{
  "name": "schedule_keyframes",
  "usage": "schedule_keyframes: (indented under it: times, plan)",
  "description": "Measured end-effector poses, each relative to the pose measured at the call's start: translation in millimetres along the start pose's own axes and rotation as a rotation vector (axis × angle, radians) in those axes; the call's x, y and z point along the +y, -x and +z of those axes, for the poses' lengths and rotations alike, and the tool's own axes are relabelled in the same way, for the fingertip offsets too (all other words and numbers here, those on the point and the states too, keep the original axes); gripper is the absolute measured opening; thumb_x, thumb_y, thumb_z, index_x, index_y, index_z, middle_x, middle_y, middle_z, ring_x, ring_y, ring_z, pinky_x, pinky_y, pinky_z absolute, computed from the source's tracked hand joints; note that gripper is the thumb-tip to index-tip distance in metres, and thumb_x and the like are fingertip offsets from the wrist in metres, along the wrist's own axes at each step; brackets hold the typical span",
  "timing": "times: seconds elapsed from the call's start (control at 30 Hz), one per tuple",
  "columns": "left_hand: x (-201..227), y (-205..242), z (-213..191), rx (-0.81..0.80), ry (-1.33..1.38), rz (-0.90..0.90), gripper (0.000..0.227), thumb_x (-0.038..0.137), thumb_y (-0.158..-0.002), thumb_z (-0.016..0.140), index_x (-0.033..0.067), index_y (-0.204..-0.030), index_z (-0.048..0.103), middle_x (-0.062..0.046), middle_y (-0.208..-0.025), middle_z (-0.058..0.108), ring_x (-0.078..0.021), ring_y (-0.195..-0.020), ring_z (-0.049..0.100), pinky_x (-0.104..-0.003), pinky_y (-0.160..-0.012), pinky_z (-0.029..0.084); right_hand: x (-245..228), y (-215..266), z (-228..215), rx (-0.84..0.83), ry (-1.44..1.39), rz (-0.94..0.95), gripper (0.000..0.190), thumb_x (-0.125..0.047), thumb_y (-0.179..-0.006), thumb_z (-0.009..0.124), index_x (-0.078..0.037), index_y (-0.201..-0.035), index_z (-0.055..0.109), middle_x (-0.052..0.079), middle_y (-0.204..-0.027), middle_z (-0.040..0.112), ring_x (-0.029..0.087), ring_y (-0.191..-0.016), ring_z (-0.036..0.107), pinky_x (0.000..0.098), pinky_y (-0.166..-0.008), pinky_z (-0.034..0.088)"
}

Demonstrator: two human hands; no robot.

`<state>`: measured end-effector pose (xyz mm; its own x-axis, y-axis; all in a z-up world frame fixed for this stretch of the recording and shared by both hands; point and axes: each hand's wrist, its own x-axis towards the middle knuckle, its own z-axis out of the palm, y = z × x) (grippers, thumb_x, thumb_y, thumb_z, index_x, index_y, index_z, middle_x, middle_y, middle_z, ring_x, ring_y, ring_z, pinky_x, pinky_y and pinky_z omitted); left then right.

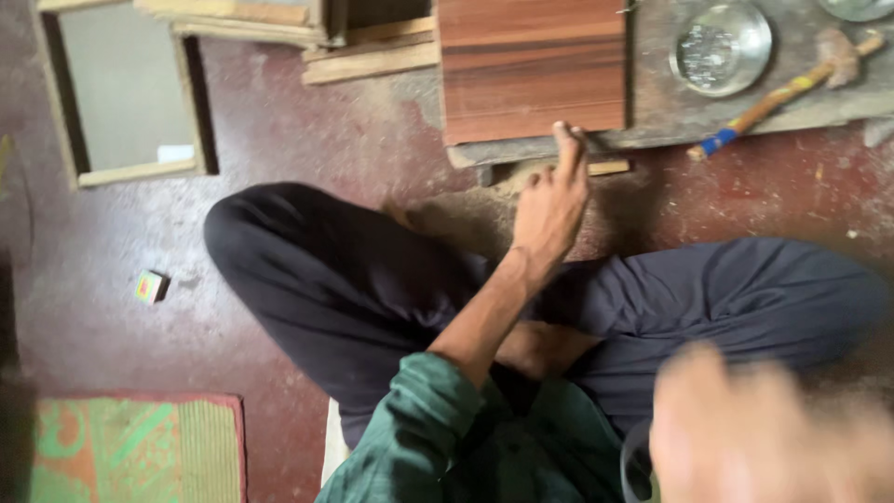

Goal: The person sits on the floor and assembles a wooden frame by hammering nails into a wooden board and attaching it to a frame. They repeatedly pick up nails, position them, and strike them with a hammer to secure the components.

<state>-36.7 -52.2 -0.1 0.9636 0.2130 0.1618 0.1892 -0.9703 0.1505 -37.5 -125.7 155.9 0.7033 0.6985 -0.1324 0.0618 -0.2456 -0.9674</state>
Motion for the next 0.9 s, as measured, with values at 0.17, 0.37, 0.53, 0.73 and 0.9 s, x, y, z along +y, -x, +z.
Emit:
schedule_keyframes:
  times: [0.17,0.37,0.53,0.73,0.9]
  plan:
    - [1,-4,-3,-0.059,0.052,-0.003,0.075,0.007,-0.087,0.061,-0.0105,-0.154,0.032,-0.031,-0.158,0.032,-0.0243,-0.084,0.07,-0.036,-0.073,0.06,32,-15,-61,0.075,0.055,0.033,0.027,-0.001,-0.103,0.061,-0.003,-0.13,0.063,0.005,-0.094,0.063,0.016,-0.087,0.061,0.0287,-0.082,0.052]
    - [-1,-5,4,-0.023,0.047,-0.01,0.074,0.005,-0.086,0.061,-0.0084,-0.154,0.033,-0.028,-0.157,0.034,-0.0237,-0.084,0.07,-0.036,-0.072,0.058,74,-6,-94,0.16,0.156,-0.026,0.019,0.003,-0.101,0.062,0.002,-0.119,0.066,0.009,-0.095,0.068,0.018,-0.088,0.065,0.0292,-0.081,0.052]
    - [-8,-11,11,-0.044,0.104,0.027,0.066,0.0,-0.087,0.061,-0.0065,-0.15,0.041,-0.027,-0.152,0.04,-0.0234,-0.074,0.07,-0.034,-0.066,0.06,98,-32,-182,0.482,0.449,-0.232,0.012,0.007,-0.098,0.064,0.006,-0.109,0.068,0.012,-0.096,0.071,0.02,-0.089,0.068,0.0296,-0.08,0.053]
    - [-16,-14,18,0.006,0.196,0.05,0.056,0.001,-0.089,0.058,-0.0039,-0.144,0.049,-0.023,-0.142,0.047,-0.0255,-0.072,0.073,-0.037,-0.062,0.061,148,-100,-224,0.412,0.882,-0.39,0.006,0.006,-0.091,0.074,0.005,-0.097,0.076,0.014,-0.091,0.074,0.021,-0.081,0.072,0.031,-0.073,0.054]
    - [-18,-13,21,-0.081,0.238,0.009,0.036,0.005,-0.109,0.052,-0.0001,-0.145,0.05,-0.021,-0.143,0.047,-0.0219,-0.064,0.07,-0.036,-0.062,0.061,171,-134,-211,0.434,1.015,-0.221,0.011,-0.005,-0.08,0.089,-0.004,-0.087,0.081,0.014,-0.081,0.075,0.027,-0.068,0.071,0.04,-0.066,0.054]
